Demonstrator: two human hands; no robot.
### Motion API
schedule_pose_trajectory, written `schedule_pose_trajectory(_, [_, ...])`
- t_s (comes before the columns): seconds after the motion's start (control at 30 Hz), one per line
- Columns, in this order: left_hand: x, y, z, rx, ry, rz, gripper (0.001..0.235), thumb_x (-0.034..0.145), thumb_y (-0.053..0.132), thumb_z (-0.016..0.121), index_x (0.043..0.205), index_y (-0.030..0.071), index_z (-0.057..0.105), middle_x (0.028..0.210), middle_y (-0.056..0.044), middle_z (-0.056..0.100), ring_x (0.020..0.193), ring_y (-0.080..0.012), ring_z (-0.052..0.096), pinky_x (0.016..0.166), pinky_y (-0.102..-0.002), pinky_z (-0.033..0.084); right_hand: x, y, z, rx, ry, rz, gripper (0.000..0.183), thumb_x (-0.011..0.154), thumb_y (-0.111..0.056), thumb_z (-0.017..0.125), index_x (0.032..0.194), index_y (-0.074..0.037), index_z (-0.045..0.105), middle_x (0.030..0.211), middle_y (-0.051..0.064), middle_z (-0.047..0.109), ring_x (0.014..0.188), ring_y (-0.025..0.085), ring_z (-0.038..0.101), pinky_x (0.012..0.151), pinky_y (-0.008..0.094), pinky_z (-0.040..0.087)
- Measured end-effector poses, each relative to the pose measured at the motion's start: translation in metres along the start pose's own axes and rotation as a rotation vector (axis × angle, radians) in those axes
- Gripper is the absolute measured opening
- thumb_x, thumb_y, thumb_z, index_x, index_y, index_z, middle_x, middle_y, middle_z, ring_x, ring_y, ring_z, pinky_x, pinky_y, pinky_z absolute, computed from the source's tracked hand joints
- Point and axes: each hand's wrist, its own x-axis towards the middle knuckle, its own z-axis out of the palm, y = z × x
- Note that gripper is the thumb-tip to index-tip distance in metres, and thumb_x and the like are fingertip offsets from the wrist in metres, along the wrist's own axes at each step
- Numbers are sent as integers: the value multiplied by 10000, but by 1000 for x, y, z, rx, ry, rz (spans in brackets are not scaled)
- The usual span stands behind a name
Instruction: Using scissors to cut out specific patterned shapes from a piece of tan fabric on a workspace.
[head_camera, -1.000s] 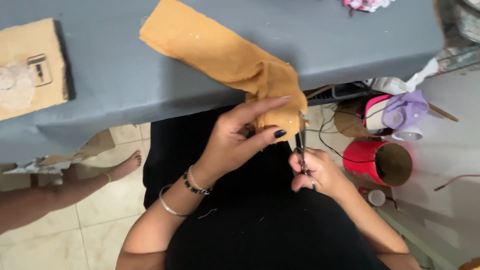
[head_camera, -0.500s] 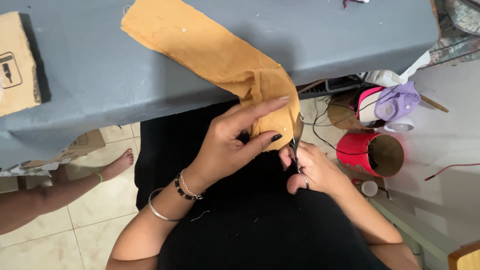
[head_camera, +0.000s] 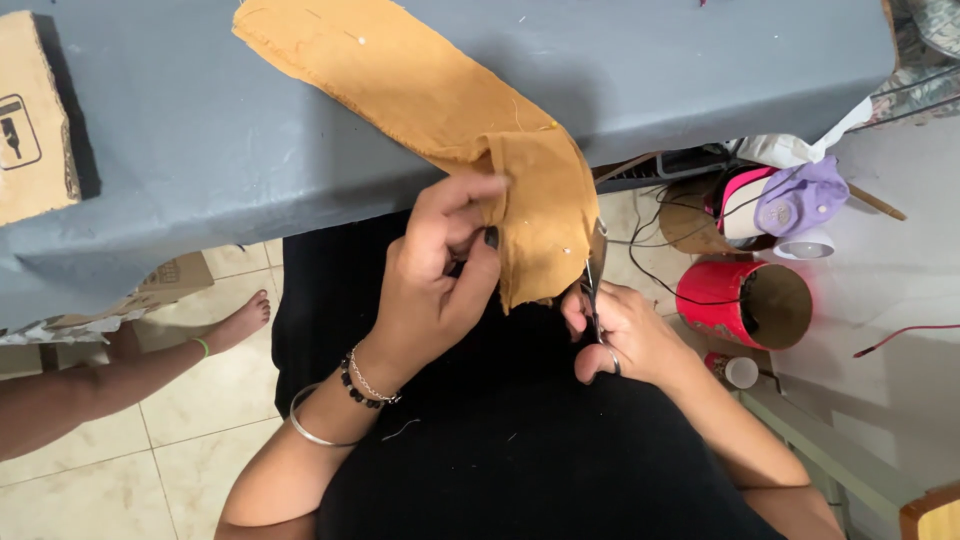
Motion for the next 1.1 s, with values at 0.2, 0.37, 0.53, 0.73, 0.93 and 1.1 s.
schedule_pose_trajectory(0.2, [4,-4,-1,-79,-6,75,258,981,7,544,981,142,764,958,-96,732,756,-236,728,715,-370,598,3,7,6,180,102,-146,666,783,-779,584,903,-124,578,731,14,575,605,236,612,555,350,546])
schedule_pose_trajectory(0.37, [7,9,6,-117,11,51,205,989,29,591,1107,80,750,923,-116,735,778,-230,746,708,-351,604,1,8,7,187,120,-151,669,788,-774,578,907,-116,575,730,24,574,611,250,612,567,351,544])
schedule_pose_trajectory(0.53, [3,-4,10,-99,87,27,151,952,29,701,1102,34,686,800,-96,743,675,-168,722,635,-300,599,-2,13,6,189,131,-145,672,773,-782,585,909,-124,580,731,10,582,610,238,618,575,341,543])
schedule_pose_trajectory(0.73, [-3,-6,21,-373,126,-191,276,959,72,716,1187,-9,585,1048,-168,747,863,-154,745,740,-300,624,-6,13,7,173,138,-123,684,756,-790,589,905,-123,587,713,18,590,605,249,626,579,350,545])
schedule_pose_trajectory(0.93, [-10,-15,28,-462,175,-288,314,910,93,788,1149,-39,634,1012,-128,672,888,-150,729,747,-286,616,-5,13,9,155,140,-149,684,750,-794,589,907,-129,591,719,5,595,615,237,636,585,338,552])
schedule_pose_trajectory(1.1, [-12,-20,24,-533,203,-303,182,946,119,748,1038,-9,657,787,-85,677,689,-67,660,558,-196,555,-8,18,12,168,150,-128,668,739,-789,611,897,-140,602,740,-18,616,629,204,638,591,308,545])
